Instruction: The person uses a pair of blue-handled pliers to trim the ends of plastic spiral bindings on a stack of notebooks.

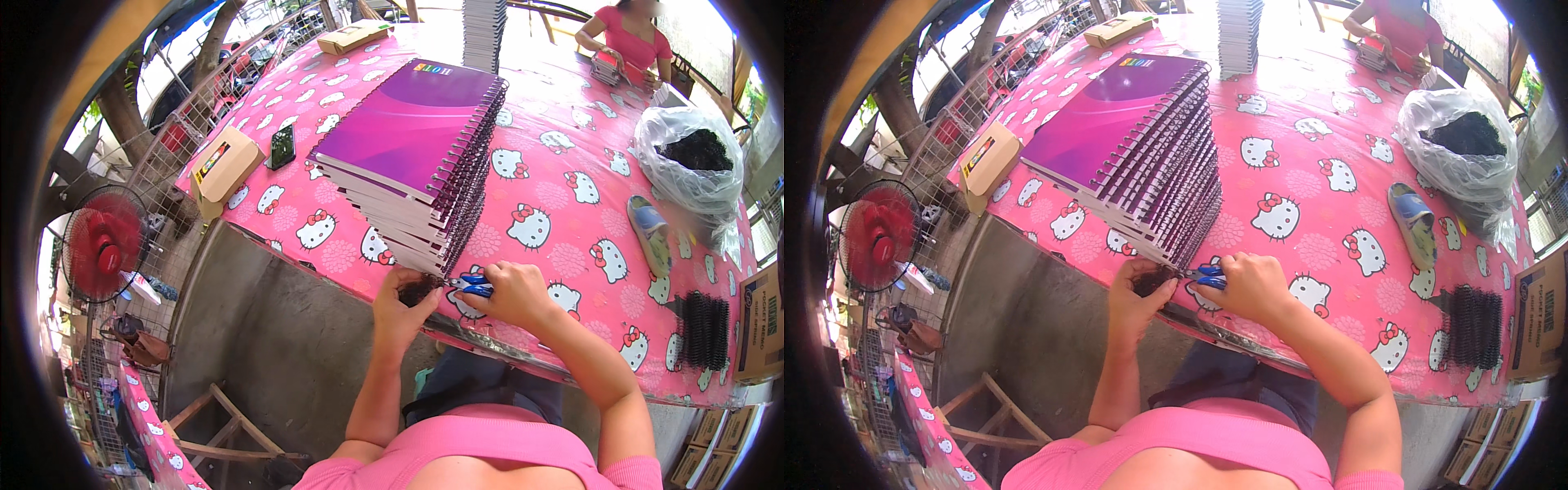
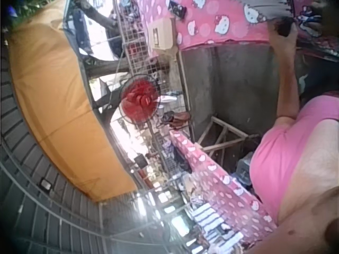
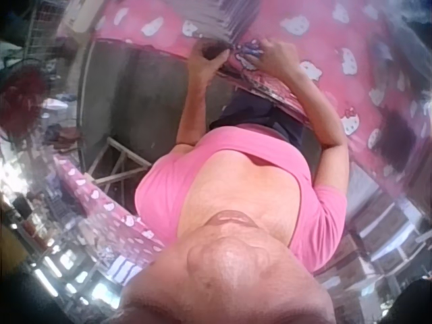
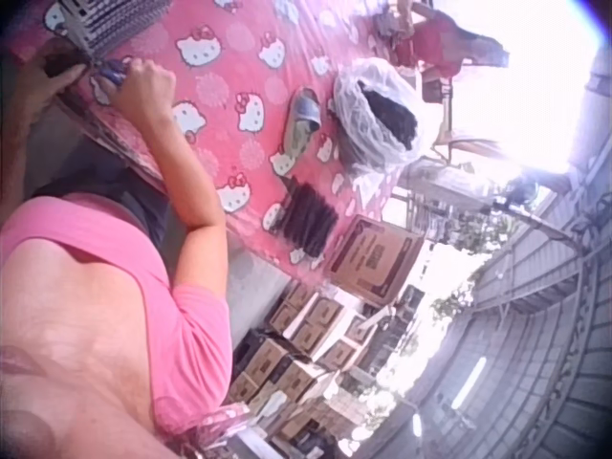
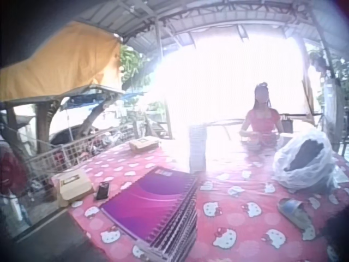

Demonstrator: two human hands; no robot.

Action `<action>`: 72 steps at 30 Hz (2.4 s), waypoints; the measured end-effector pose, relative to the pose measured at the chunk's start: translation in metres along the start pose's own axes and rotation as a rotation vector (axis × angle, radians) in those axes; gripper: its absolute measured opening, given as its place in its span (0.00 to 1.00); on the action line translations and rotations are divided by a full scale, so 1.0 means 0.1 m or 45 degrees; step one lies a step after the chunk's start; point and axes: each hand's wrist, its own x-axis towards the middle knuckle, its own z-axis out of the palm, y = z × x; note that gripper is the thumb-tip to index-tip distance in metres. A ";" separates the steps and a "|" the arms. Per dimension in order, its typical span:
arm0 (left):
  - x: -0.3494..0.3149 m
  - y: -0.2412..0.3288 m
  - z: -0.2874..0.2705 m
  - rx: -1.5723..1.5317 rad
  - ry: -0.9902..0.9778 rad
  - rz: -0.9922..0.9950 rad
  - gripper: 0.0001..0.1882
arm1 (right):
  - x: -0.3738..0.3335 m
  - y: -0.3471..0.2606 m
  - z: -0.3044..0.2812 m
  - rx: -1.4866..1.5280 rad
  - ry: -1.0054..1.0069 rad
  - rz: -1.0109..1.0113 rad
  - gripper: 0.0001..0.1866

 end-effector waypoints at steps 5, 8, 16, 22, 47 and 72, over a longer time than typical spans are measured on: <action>0.01 0.05 -0.08 -0.092 0.056 -0.247 0.20 | -0.09 0.02 -0.01 -0.078 0.096 -0.039 0.29; -0.02 0.11 -0.03 -0.135 0.021 -0.255 0.21 | -0.06 0.13 0.04 -0.254 0.365 -0.249 0.29; 0.00 -0.08 0.00 0.145 0.031 -0.033 0.24 | 0.00 0.03 0.05 -0.080 0.066 -0.068 0.29; -0.01 0.02 -0.05 0.105 0.083 -0.154 0.21 | -0.08 0.08 -0.02 -0.140 0.025 -0.058 0.29; -0.10 0.06 0.06 0.408 0.092 0.056 0.23 | 0.05 0.06 -0.05 -0.313 -0.013 -0.179 0.32; -0.34 0.88 0.90 -0.157 -0.768 -0.455 0.19 | -0.48 1.55 -0.20 2.582 -0.221 0.656 0.38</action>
